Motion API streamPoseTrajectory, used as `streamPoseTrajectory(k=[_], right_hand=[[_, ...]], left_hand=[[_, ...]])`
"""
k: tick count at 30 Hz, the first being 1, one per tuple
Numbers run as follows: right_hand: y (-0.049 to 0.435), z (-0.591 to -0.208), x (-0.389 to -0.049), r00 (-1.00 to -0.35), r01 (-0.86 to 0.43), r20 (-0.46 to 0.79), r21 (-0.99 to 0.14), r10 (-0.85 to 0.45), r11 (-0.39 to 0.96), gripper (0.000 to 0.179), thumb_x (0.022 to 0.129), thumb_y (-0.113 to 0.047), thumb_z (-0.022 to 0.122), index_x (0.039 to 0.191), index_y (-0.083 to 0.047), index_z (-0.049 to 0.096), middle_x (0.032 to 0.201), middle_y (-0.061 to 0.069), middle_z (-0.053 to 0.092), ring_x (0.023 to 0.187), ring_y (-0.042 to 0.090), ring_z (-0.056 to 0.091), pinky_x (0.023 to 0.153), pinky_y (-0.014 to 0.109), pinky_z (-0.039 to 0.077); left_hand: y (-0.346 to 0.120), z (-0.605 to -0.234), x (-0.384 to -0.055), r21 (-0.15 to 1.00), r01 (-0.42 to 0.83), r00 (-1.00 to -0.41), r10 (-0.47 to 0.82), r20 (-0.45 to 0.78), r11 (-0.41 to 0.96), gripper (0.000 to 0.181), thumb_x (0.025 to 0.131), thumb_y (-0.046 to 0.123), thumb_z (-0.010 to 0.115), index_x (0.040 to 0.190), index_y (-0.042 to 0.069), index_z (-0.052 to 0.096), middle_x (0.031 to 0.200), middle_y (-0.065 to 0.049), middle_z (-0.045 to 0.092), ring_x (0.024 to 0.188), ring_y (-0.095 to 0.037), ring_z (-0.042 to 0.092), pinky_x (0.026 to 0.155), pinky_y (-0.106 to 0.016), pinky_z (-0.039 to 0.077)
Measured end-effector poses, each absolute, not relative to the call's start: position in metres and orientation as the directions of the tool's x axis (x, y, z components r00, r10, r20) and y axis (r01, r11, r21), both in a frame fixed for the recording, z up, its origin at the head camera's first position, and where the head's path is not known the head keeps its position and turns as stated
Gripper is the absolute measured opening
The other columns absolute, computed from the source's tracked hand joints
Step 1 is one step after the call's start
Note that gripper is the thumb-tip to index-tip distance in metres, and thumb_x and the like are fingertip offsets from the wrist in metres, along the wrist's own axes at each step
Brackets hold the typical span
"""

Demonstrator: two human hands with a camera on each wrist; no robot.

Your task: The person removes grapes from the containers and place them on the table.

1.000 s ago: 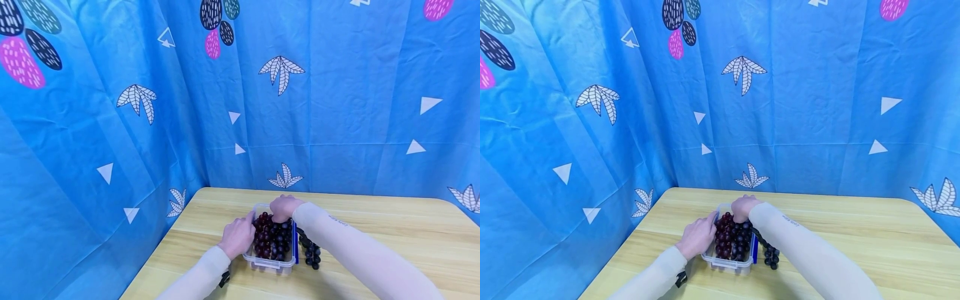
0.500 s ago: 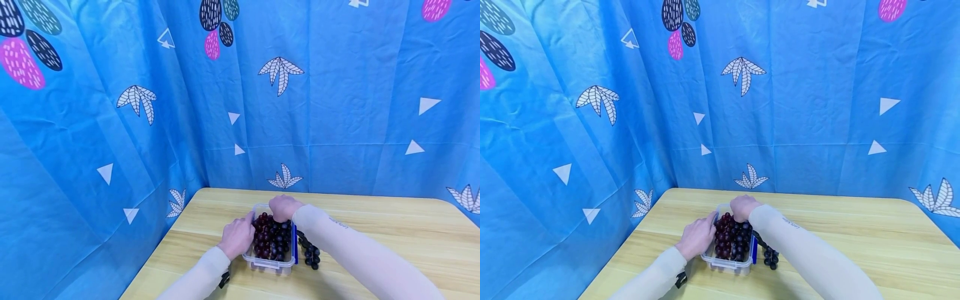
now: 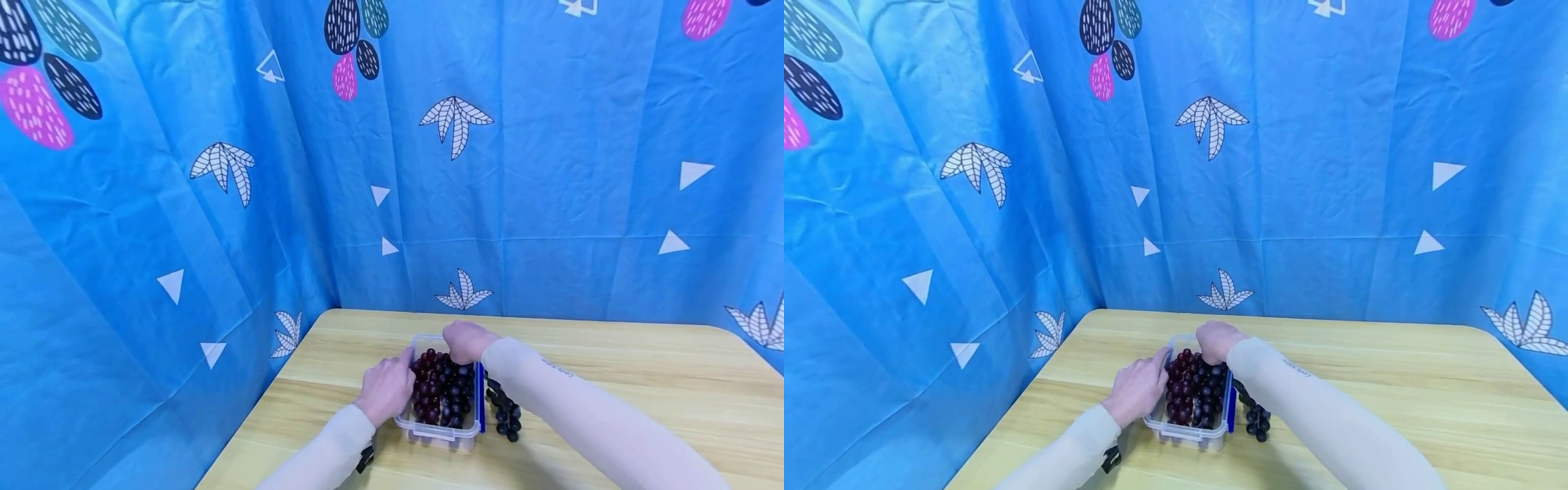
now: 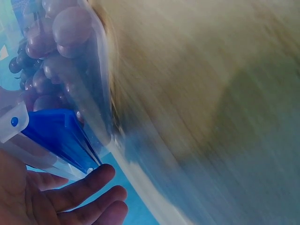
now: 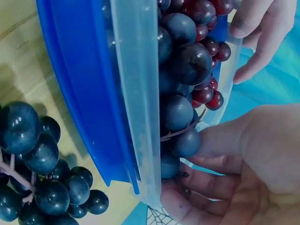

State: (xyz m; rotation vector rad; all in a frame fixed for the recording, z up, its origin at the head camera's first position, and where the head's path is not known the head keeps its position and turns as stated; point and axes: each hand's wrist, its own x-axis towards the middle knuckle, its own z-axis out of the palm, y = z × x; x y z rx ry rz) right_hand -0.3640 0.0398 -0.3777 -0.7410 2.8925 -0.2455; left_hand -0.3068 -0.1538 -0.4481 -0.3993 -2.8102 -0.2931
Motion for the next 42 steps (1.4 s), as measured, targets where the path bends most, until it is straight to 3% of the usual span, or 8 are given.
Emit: streamPoseTrajectory(k=[7,15,27,33,42], right_hand=[[0.041,-0.378,-0.364,-0.869,-0.440,-0.130,-0.239,-0.477,0.866,0.026,0.088,0.011,0.057,0.074,-0.011,0.058,0.064,0.001,0.044,0.054,0.014,0.040,0.051,0.028,0.036],[0.042,-0.375,-0.359,-0.867,-0.468,-0.098,-0.182,-0.489,0.865,0.028,0.089,0.009,0.057,0.071,-0.012,0.054,0.064,0.001,0.044,0.057,0.015,0.041,0.054,0.029,0.037],[0.041,-0.374,-0.358,-0.859,-0.480,-0.091,-0.195,-0.503,0.855,0.044,0.088,0.012,0.054,0.061,-0.018,0.038,0.057,-0.004,0.028,0.051,0.012,0.028,0.050,0.028,0.032],[0.039,-0.373,-0.353,-0.853,-0.508,-0.032,-0.175,-0.520,0.844,0.038,0.088,0.010,0.059,0.062,-0.016,0.048,0.057,-0.004,0.040,0.052,0.012,0.039,0.054,0.027,0.038],[0.041,-0.368,-0.343,-0.822,-0.566,0.081,-0.232,-0.564,0.792,0.044,0.081,0.017,0.053,0.060,-0.017,0.034,0.056,-0.005,0.024,0.051,0.013,0.024,0.050,0.029,0.027]], left_hand=[[-0.154,-0.451,-0.308,0.146,0.303,-0.915,0.244,0.322,0.942,0.051,0.100,0.023,0.051,0.149,0.011,0.048,0.081,-0.004,0.067,0.072,-0.020,0.065,0.050,-0.030,0.044],[-0.152,-0.451,-0.308,0.144,0.299,-0.918,0.243,0.313,0.943,0.052,0.100,0.025,0.049,0.150,0.013,0.046,0.083,-0.003,0.068,0.075,-0.020,0.065,0.052,-0.031,0.045],[-0.153,-0.451,-0.308,0.125,0.293,-0.916,0.241,0.320,0.948,0.050,0.099,0.024,0.051,0.148,0.011,0.049,0.084,-0.004,0.069,0.079,-0.022,0.067,0.055,-0.034,0.048],[-0.153,-0.451,-0.308,0.119,0.284,-0.918,0.234,0.320,0.951,0.050,0.100,0.026,0.050,0.148,0.012,0.049,0.085,-0.005,0.070,0.081,-0.024,0.067,0.057,-0.036,0.050],[-0.153,-0.452,-0.309,0.114,0.282,-0.916,0.232,0.327,0.953,0.049,0.100,0.025,0.050,0.147,0.013,0.050,0.084,-0.006,0.069,0.079,-0.023,0.067,0.054,-0.035,0.048]])
